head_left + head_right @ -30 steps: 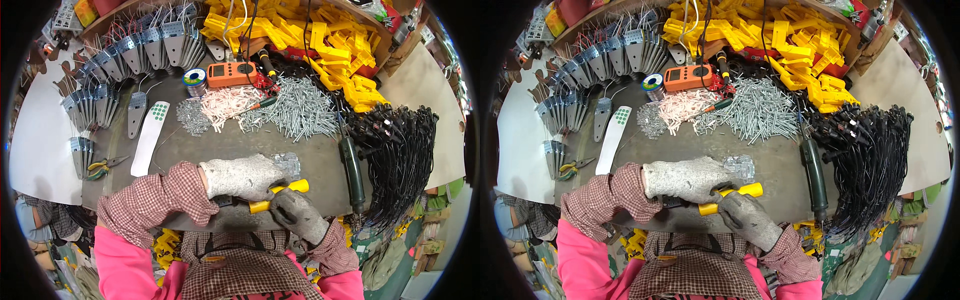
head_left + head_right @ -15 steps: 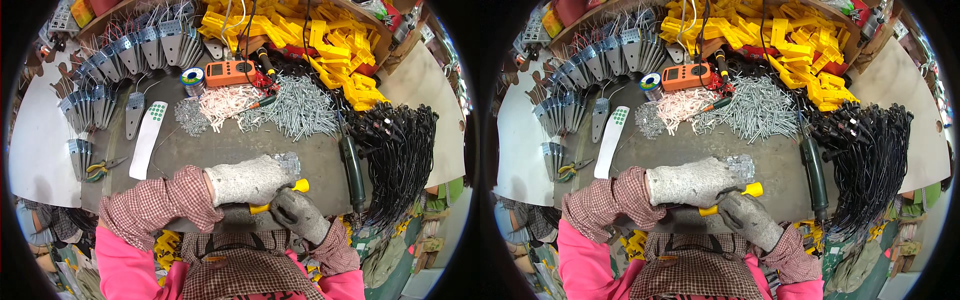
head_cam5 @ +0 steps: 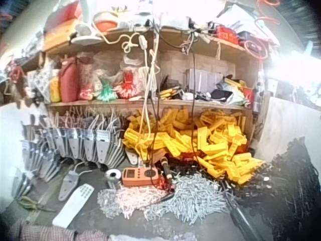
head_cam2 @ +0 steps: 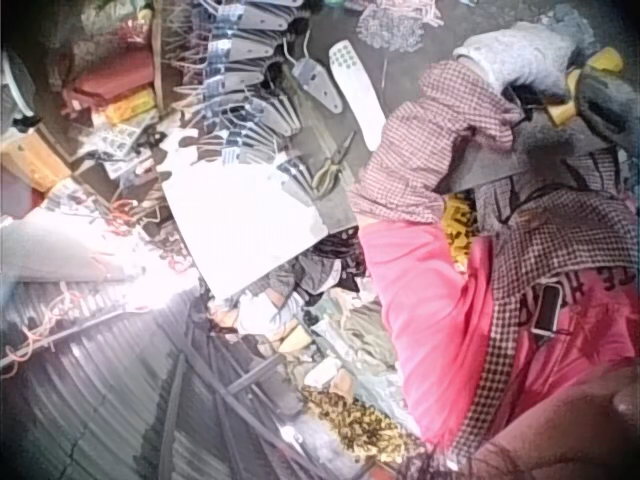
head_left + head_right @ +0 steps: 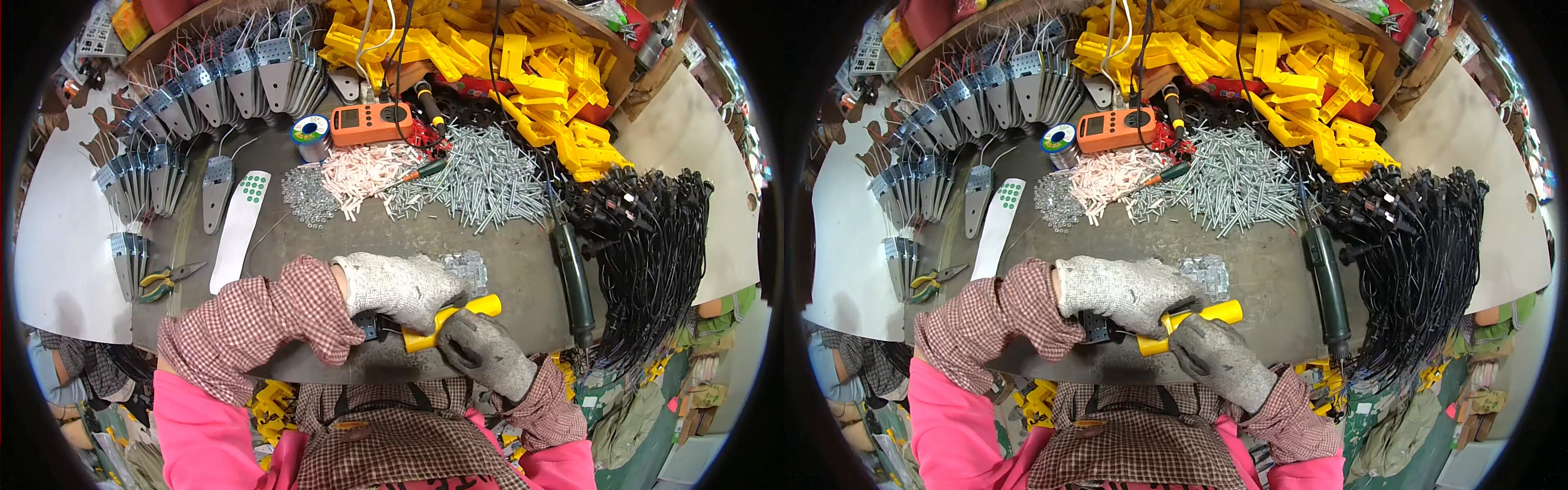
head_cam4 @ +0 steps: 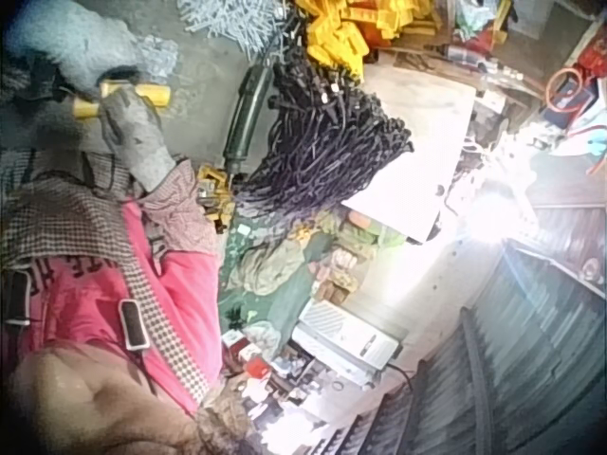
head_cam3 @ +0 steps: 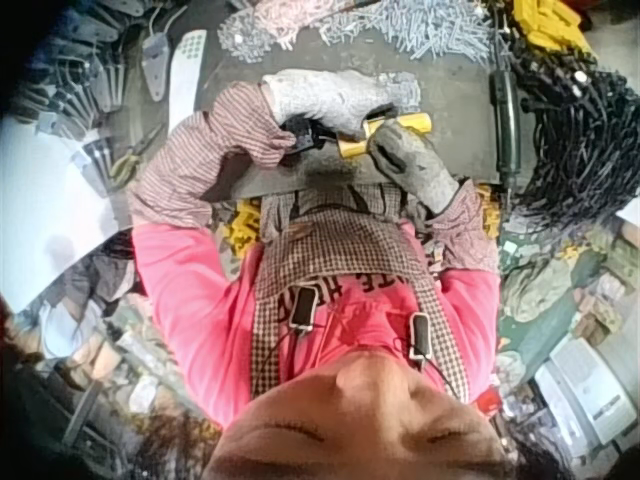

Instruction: The person assembles yellow plastic parts and metal brackets with wires and screws using a soldering iron, an electric screwdriver, and pliers.

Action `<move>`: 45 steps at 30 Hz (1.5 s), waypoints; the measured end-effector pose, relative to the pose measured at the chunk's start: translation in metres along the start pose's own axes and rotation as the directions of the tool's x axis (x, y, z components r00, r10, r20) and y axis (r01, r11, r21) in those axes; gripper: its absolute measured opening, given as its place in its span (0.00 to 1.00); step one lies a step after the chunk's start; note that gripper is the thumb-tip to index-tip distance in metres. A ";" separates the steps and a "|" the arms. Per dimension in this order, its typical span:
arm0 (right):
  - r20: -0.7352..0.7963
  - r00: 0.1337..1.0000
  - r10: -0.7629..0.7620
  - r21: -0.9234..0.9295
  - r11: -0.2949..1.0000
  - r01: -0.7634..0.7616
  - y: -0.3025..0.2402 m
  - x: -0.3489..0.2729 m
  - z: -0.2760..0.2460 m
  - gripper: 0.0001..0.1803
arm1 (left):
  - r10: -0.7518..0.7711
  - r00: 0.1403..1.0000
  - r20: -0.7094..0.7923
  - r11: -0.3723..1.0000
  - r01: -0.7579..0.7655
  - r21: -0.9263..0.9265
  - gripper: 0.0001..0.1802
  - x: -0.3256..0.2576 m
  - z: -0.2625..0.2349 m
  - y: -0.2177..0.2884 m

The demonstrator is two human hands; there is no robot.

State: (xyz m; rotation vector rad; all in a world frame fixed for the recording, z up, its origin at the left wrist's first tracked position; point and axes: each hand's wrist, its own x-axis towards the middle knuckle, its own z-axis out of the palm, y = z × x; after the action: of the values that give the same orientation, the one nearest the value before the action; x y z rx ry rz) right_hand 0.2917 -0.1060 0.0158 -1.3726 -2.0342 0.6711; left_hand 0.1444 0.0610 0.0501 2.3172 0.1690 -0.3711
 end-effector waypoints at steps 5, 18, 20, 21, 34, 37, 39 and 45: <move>0.024 0.999 0.026 -0.033 0.999 -0.025 -0.001 -0.003 0.000 0.10 | -0.009 1.000 0.027 0.999 0.008 0.042 0.35 0.006 -0.011 0.010; -0.154 0.977 0.148 -0.217 0.960 -0.179 -0.002 -0.009 -0.013 0.16 | -0.053 0.993 0.104 0.986 0.035 0.163 0.31 0.013 -0.018 0.017; -0.203 0.978 0.054 -0.356 0.926 -0.125 -0.003 -0.003 -0.012 0.13 | -0.079 0.988 0.131 0.978 0.051 0.202 0.29 0.005 -0.024 0.021; -0.155 0.986 0.061 -0.326 0.939 -0.109 -0.003 0.000 -0.012 0.16 | -0.106 0.982 0.154 0.968 0.066 0.242 0.27 -0.001 -0.025 0.021; 0.174 0.985 -0.014 -0.378 0.922 0.079 0.009 0.014 -0.022 0.22 | -0.181 0.657 -0.732 0.982 0.159 -0.100 0.52 -0.099 0.093 -0.006; 0.123 0.992 -0.016 -0.461 0.884 0.072 0.005 0.015 -0.016 0.21 | -0.137 0.662 -0.737 0.986 0.162 -0.037 0.48 -0.093 0.096 -0.008; 0.199 0.978 0.070 -0.355 0.935 0.005 0.008 0.024 -0.022 0.19 | -0.127 0.659 -0.741 0.987 0.157 -0.030 0.48 -0.093 0.095 -0.011; 0.112 0.993 0.033 -0.436 0.900 0.019 0.009 0.012 -0.013 0.22 | -0.079 0.601 -0.795 0.991 0.134 0.003 0.46 -0.090 0.101 -0.016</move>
State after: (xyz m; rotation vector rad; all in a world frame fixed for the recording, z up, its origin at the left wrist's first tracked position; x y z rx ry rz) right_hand 0.3032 -0.0910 0.0206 -1.6181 -2.3742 0.3071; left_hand 0.0340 -0.0008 0.0007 2.3774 0.7495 0.6636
